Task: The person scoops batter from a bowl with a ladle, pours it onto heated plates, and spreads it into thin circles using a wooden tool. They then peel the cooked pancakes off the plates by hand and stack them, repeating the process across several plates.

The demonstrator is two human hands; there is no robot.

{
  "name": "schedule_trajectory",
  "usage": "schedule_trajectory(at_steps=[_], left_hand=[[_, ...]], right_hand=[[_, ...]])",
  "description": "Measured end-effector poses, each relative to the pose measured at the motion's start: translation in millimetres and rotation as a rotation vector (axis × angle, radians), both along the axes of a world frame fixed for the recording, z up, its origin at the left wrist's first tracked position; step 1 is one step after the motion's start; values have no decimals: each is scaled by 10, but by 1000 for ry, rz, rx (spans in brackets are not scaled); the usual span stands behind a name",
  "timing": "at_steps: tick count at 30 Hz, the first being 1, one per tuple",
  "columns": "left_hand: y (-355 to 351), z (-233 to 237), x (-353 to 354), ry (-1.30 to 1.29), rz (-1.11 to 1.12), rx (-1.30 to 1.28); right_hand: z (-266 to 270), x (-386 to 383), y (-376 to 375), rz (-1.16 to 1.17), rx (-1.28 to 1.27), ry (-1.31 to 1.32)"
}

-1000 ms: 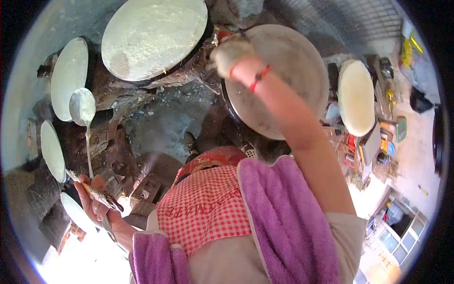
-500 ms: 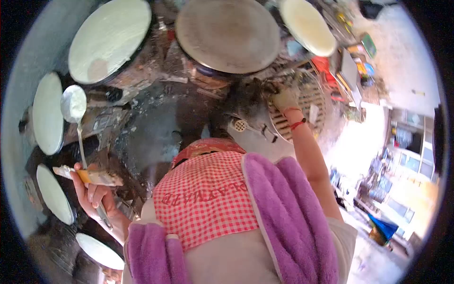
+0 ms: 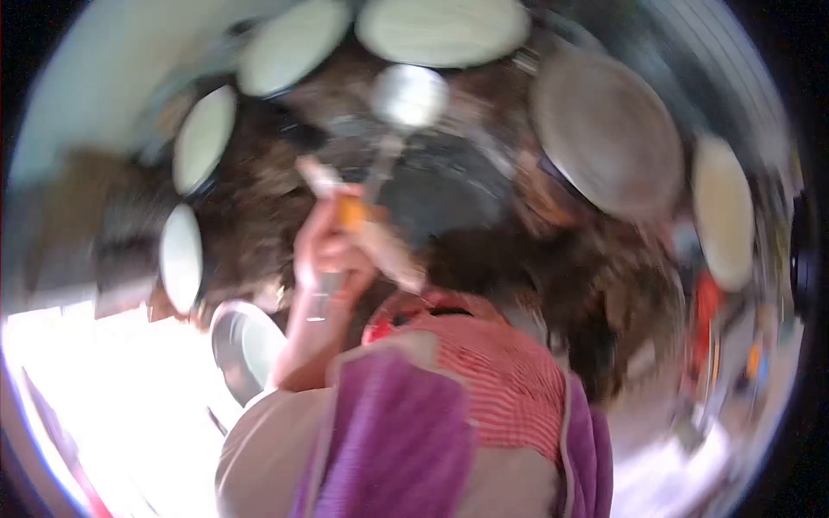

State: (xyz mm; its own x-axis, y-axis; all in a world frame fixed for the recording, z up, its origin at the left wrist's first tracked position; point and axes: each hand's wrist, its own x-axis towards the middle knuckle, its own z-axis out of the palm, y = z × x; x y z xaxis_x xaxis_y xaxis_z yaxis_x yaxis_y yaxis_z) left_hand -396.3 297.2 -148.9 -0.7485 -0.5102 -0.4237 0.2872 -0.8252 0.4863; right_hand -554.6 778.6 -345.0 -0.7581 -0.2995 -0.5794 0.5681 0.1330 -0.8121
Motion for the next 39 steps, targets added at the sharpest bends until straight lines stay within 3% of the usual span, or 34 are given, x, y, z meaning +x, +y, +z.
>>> schedule_trajectory(at_steps=[1,2,4,7,8,10,12,13,15,16,18,19,20,21,23,24,26,28,31,33,34,36,39], left_hand=[[38,-66,106,320,-65,247],[129,64,144,319,5,311],[231,80,423,428,55,432],[340,162,863,386,196,318],[560,8,157,320,265,273],[575,119,30,296,359,245],[649,17,51,225,458,163],[666,-119,84,185,491,107],[724,-442,354,145,538,-56],[766,-522,543,127,565,-110],[876,-456,869,-276,706,-166],[805,-592,1075,-241,724,-148],[769,-816,1298,-390,838,-149],[846,-998,1514,-560,952,-110],[1004,-1016,1971,-338,1133,7],[1009,-1084,2207,-234,1235,117],[1133,-1325,2676,-38,1384,296],[1272,-1508,2944,11,1511,365],[1399,-1826,3127,23,1578,485],[1453,-2056,3169,73,1549,561],[1502,-2202,3184,118,1515,605],[1564,-2488,3095,217,1508,652],[1588,-2777,2977,222,1488,765]], right_hand=[[239,-93,74,139,212,142],[443,-222,-41,262,312,235],[817,-453,-418,311,218,333],[1347,-793,-1288,539,139,532],[1106,-1499,-1498,651,90,519],[1512,-1578,-2588,859,94,606],[1112,-1514,-3411,982,-297,123],[1299,-1289,-3856,1177,-359,16],[1498,-803,-4413,1521,-403,-673],[1446,-422,-4600,1642,-332,-747],[1265,370,-4803,1891,-252,-946],[1121,762,-4888,1952,-233,-863],[993,1085,-4951,2028,-201,-801],[960,1342,-5018,2005,-103,-901],[1194,1888,-5093,2001,25,-998],[790,2067,-5199,1857,2,-1253],[618,2390,-5371,1677,-16,-1508],[427,2559,-5524,1581,46,-1533],[261,2754,-5689,1490,168,-1483],[188,2995,-5699,1536,346,-1200],[95,3136,-5696,1546,385,-1205],[-91,3371,-5636,1825,497,-827],[-375,3725,-5457,1888,532,-516]])
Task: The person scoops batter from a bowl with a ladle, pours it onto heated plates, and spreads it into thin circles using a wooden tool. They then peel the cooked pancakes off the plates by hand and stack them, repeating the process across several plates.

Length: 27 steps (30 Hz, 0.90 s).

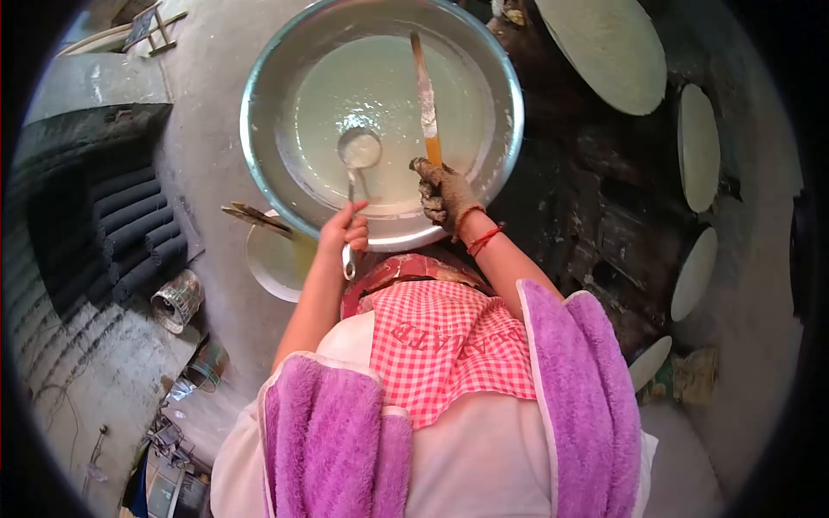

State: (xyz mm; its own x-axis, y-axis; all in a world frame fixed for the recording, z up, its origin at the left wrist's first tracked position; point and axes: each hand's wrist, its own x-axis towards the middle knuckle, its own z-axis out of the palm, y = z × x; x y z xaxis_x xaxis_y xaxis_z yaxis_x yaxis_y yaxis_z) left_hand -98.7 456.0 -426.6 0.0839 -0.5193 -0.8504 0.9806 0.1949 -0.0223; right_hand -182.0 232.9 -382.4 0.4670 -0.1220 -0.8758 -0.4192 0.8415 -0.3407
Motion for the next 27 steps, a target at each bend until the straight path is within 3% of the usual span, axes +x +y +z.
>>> schedule_trajectory(at_steps=[5,8,18,22,23,26,27], left_hand=[[154,-295,-96,-192,-151,10],[144,-199,-50,-153,-136,11],[129,-203,22,1,-29,-53],[146,-168,42,-2,-40,-77],[159,-95,54,-82,-141,-5],[240,265,121,-284,-317,57],[297,362,142,-404,-381,53]], right_hand=[[-255,545,163,87,-73,126],[-237,796,372,12,-23,151],[-145,1214,400,78,11,218],[-322,1052,170,125,1,147],[-343,909,33,87,-39,98],[248,224,-498,244,-351,74],[432,-115,-554,185,-450,86]])
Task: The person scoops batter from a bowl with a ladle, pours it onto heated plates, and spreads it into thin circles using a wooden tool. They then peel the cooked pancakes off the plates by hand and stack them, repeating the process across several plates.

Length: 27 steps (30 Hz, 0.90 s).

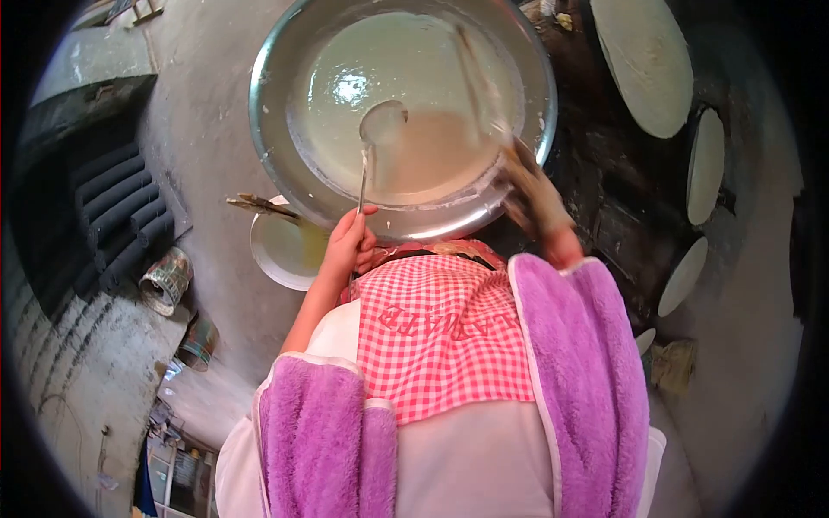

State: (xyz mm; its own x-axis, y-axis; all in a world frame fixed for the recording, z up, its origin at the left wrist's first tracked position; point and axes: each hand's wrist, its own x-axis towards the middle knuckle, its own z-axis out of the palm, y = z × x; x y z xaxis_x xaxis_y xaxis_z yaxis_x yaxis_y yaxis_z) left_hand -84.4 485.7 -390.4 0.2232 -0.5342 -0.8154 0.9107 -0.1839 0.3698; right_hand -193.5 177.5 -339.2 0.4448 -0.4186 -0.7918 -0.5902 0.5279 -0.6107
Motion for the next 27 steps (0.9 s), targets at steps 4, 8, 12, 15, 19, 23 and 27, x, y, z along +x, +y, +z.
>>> schedule_trajectory(at_steps=[4,8,12,15,19,23,27], left_hand=[[-146,274,220,-219,-158,-73],[-642,-821,376,-721,-488,300],[-1010,-984,602,-962,-663,458],[-1126,-1030,688,-953,-815,472],[-1148,-1138,642,-954,-881,449],[-1467,-807,300,-189,-333,159],[-1367,4,-116,66,-118,-59]], right_hand=[[1080,-632,81,-143,43,157],[294,-549,319,111,86,270],[691,-240,283,185,233,106],[178,-461,284,184,62,173],[114,-506,295,262,-33,115],[-225,-869,360,492,-421,-7],[345,-1116,424,798,-741,274]])
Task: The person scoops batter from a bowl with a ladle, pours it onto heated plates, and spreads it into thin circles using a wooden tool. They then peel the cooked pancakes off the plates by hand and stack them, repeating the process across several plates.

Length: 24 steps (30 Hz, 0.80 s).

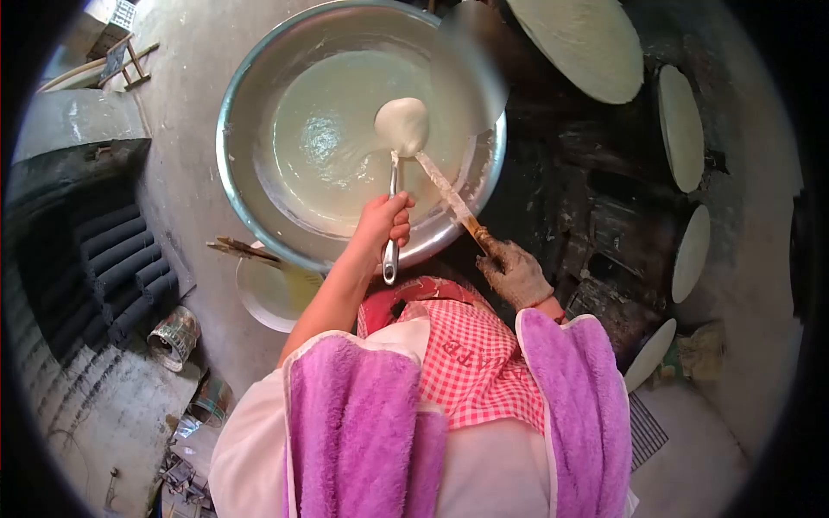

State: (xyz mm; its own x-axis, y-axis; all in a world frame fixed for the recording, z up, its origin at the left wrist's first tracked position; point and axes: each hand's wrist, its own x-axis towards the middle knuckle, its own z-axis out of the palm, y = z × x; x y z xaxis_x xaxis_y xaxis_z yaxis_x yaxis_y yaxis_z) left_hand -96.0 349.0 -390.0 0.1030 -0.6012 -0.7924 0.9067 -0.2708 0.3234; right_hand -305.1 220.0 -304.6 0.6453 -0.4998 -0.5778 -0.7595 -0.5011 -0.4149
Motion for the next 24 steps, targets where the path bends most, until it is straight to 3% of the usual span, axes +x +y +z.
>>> schedule_trajectory(at_steps=[7,9,11,13,15,17,18,19,21,23,24], left_hand=[[136,1360,-677,-66,286,-265],[218,1884,-702,-118,309,-430],[290,2444,-597,-158,299,-717],[351,2936,-460,-114,250,-996],[478,3362,-386,-256,244,-1066],[605,3538,-284,-433,240,-943],[665,3555,-248,-388,206,-910],[724,3475,-195,-221,155,-943],[894,3293,-178,187,102,-934],[1055,3026,-138,522,204,-860],[1128,2813,-61,569,266,-791]], right_hand=[[199,-625,311,99,-186,-610],[474,-547,290,70,-191,-736],[779,-356,204,68,-84,-1132],[1403,-220,136,-78,516,-1026],[1734,-67,71,-111,896,-1158],[1939,-21,7,-52,1337,-1170],[1775,73,4,-16,1510,-1228],[1507,139,12,4,1514,-1232],[999,196,13,-206,1783,-997],[702,-41,79,-232,1690,-879],[526,-195,65,-246,1657,-782]])
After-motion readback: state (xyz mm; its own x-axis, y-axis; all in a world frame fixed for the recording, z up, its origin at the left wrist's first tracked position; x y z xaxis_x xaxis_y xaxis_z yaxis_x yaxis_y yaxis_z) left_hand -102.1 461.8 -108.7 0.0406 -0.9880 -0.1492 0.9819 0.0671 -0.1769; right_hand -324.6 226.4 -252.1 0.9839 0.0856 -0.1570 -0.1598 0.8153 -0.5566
